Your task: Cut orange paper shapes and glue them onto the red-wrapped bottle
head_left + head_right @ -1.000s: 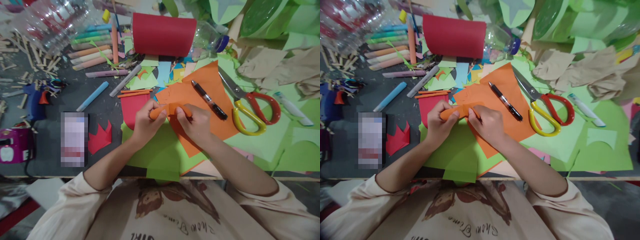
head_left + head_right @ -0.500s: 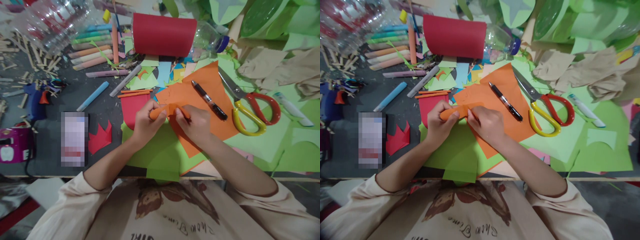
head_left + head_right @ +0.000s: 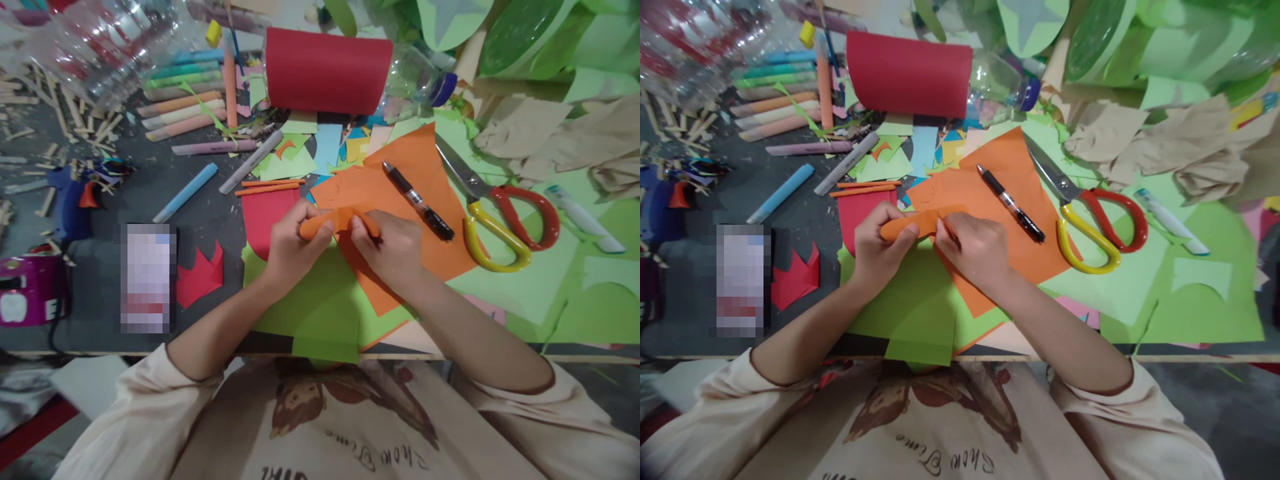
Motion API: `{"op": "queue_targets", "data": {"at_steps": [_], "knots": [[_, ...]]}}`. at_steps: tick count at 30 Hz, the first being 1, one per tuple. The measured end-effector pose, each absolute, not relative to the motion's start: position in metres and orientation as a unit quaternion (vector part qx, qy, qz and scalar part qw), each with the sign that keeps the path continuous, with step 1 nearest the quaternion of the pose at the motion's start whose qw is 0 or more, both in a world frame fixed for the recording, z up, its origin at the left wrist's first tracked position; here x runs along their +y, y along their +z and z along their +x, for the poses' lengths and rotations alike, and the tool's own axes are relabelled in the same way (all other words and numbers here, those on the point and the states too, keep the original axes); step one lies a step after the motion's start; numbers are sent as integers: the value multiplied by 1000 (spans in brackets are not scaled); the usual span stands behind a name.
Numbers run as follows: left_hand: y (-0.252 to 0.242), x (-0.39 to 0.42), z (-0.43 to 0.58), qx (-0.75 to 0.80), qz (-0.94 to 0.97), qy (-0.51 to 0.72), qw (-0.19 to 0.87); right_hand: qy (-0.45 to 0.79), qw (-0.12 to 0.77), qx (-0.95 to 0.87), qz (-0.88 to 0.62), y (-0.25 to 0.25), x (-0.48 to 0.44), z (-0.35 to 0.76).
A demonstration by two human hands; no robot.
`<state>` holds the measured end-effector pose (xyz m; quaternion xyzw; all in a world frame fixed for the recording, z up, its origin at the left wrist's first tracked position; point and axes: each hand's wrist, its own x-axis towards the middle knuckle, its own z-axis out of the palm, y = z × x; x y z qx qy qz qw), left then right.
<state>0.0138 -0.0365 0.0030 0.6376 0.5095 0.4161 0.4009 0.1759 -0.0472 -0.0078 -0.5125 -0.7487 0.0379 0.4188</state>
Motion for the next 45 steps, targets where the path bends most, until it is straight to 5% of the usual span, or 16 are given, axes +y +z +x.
{"op": "queue_targets", "data": {"at_steps": [16, 23, 45], "knots": [[4, -38, 15, 507, 641, 416, 400, 50, 426, -747, -507, -9, -48, 175], [-8, -34, 13, 500, 521, 469, 509, 185, 426, -704, -536, 0, -47, 182], [-4, -31, 12, 449, 565, 418, 552, 202, 451, -735, -464, -6, -51, 181]]}}
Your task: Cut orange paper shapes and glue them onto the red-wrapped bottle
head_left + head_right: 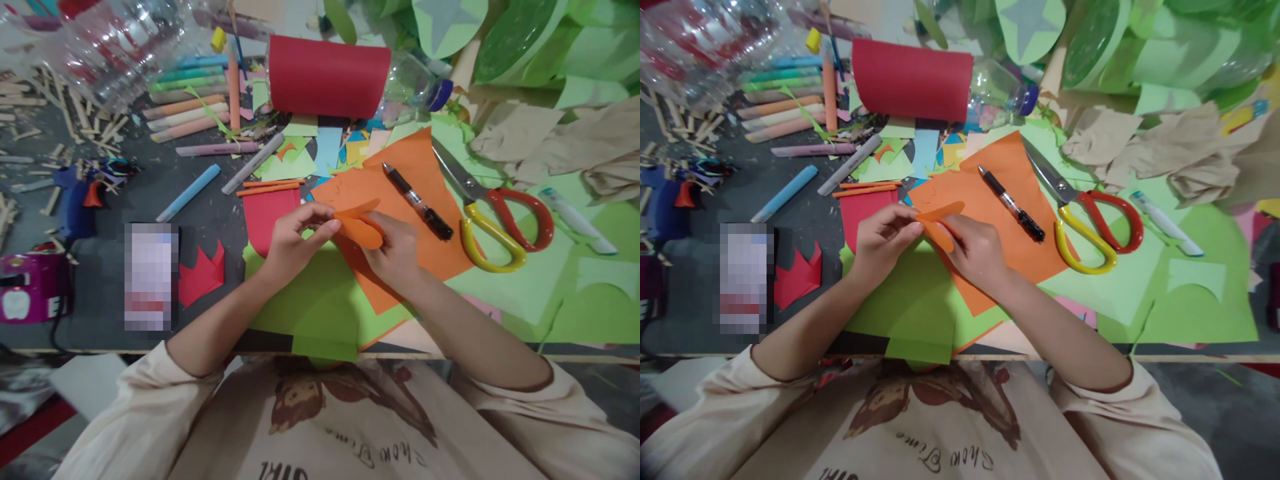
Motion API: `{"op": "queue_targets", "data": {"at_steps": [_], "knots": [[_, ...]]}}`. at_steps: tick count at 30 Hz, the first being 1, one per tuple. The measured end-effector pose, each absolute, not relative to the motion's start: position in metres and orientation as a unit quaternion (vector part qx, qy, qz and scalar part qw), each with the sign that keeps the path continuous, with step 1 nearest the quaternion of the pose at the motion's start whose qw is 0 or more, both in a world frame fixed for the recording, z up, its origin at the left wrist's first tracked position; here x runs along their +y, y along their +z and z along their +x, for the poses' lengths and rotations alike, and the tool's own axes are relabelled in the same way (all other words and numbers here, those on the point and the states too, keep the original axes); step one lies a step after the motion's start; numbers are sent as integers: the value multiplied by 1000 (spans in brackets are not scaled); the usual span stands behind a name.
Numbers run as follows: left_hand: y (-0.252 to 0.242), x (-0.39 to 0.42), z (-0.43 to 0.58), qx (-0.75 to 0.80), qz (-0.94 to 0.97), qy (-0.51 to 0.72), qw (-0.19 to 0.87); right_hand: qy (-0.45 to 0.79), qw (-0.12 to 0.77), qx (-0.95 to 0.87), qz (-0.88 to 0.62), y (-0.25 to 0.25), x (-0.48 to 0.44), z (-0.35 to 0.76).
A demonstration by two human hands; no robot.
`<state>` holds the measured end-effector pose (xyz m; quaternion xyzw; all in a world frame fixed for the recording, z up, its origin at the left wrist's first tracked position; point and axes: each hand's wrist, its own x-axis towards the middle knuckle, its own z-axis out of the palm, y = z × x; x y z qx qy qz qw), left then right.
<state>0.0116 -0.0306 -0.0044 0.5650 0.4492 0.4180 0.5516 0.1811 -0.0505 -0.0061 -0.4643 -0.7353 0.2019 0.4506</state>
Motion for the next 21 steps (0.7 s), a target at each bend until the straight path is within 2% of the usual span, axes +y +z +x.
{"op": "queue_targets", "data": {"at_steps": [6, 12, 18, 21], "knots": [[-8, -31, 11, 427, 549, 438, 569, 209, 471, -731, -447, -8, -50, 180], [-4, -31, 11, 429, 525, 438, 591, 269, 472, -703, -459, -3, -51, 182], [-5, -28, 12, 453, 458, 479, 597, 374, 562, -550, -492, -2, -47, 185], [-5, -27, 12, 450, 456, 472, 606, 419, 564, -529, -476, -2, -45, 184]]}}
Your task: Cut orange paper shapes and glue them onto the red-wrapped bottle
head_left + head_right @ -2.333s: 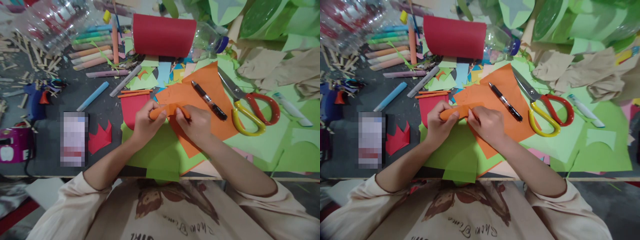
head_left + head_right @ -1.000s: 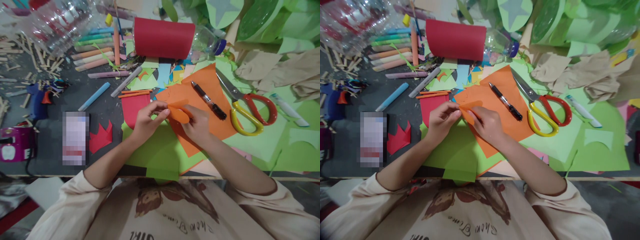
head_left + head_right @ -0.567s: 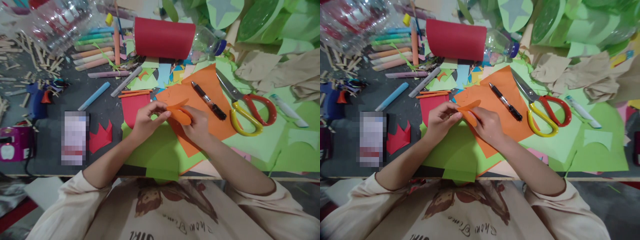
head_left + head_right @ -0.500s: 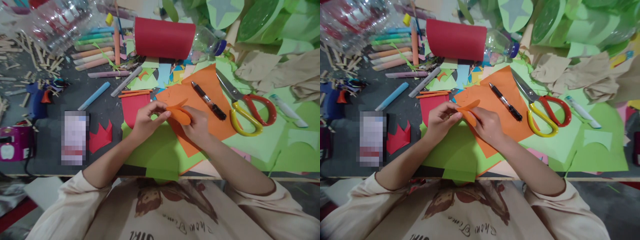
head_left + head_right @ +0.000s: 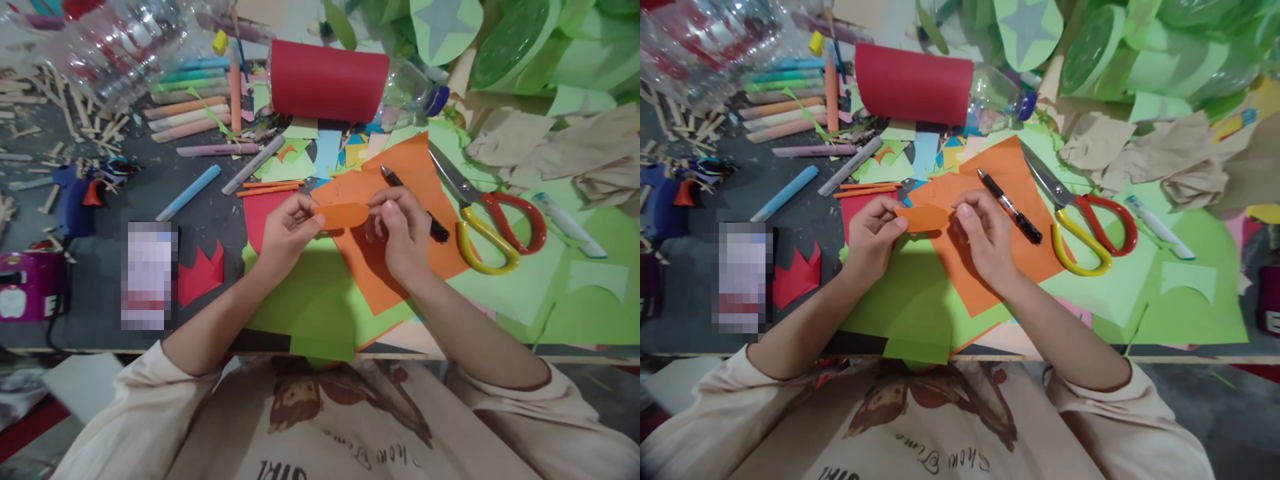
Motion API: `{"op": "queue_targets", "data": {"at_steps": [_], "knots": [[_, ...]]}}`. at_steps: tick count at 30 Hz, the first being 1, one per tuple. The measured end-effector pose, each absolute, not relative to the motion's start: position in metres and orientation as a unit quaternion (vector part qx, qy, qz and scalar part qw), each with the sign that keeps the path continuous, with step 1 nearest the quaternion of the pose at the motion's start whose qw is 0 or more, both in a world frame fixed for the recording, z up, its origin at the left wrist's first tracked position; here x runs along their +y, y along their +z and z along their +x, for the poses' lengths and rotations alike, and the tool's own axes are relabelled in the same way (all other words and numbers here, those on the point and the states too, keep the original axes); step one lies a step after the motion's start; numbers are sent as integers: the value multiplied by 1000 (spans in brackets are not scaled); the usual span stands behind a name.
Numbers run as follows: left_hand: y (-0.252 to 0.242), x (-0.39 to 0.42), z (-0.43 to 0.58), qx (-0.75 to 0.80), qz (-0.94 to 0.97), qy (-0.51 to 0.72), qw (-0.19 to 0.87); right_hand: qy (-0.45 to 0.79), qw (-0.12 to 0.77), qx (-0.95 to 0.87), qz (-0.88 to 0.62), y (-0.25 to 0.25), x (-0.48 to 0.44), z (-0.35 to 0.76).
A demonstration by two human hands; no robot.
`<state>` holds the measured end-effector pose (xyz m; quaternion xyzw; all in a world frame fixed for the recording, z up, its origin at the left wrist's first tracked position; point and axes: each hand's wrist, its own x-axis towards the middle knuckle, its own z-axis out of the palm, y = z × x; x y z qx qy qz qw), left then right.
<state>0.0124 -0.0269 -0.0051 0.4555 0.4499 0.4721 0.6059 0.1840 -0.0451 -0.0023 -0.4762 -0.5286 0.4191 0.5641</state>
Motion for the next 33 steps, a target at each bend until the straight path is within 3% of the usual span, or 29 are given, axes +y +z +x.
{"op": "queue_targets", "data": {"at_steps": [9, 14, 22, 33], "knots": [[-2, -27, 12, 490, 485, 472, 550, 425, 440, -620, -492, 4, -47, 183], [-6, -26, 10, 481, 503, 483, 532, 429, 369, -710, -419, 4, -43, 180], [-11, -35, 11, 399, 612, 456, 508, 508, 410, -592, -473, 3, -45, 182], [-12, -35, 13, 386, 614, 471, 502, 483, 432, -601, -467, 3, -44, 180]]}}
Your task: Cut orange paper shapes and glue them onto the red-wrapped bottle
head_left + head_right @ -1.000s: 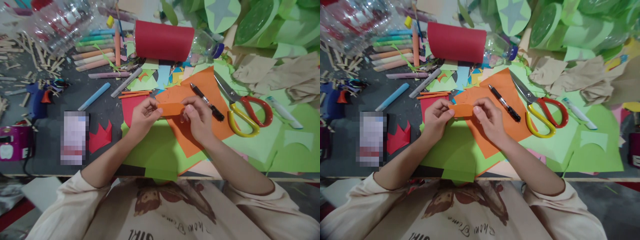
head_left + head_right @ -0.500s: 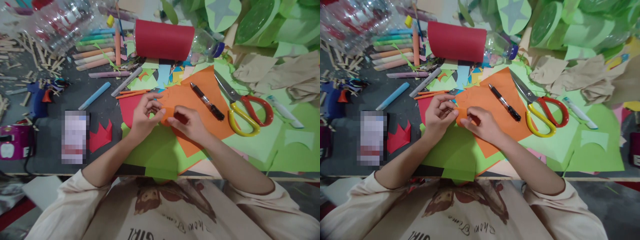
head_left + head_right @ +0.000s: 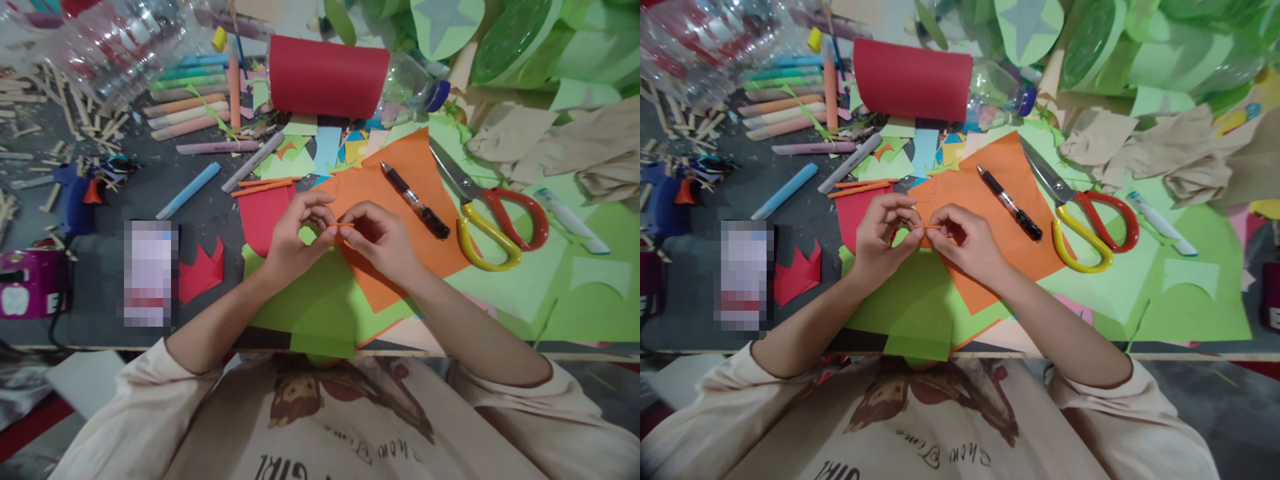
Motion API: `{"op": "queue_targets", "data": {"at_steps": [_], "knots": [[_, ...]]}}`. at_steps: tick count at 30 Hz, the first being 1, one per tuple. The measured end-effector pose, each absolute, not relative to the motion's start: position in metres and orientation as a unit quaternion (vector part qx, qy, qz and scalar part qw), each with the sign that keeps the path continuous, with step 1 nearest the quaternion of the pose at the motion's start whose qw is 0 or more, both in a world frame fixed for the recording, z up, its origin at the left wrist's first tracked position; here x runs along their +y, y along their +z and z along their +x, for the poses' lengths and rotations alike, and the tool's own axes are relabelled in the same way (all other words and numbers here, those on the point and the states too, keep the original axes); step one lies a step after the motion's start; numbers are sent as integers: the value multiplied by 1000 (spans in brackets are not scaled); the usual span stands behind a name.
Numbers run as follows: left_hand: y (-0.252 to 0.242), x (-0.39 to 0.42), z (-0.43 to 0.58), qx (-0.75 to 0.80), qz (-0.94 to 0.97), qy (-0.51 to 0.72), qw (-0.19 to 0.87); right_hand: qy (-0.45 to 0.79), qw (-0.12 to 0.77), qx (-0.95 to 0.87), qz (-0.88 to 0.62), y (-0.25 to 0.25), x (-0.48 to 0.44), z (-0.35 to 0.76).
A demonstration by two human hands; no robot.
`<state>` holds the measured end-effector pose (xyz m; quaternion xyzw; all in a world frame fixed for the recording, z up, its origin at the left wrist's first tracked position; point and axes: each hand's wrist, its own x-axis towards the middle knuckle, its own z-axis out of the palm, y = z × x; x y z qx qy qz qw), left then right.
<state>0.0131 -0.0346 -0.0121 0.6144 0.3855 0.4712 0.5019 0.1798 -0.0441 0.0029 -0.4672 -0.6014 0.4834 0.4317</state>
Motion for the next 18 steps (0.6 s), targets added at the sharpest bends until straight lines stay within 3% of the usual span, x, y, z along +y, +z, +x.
{"op": "queue_targets", "data": {"at_steps": [18], "knots": [[-9, -33, 14, 401, 591, 467, 521, 487, 419, -594, -484, 5, -44, 180]]}}
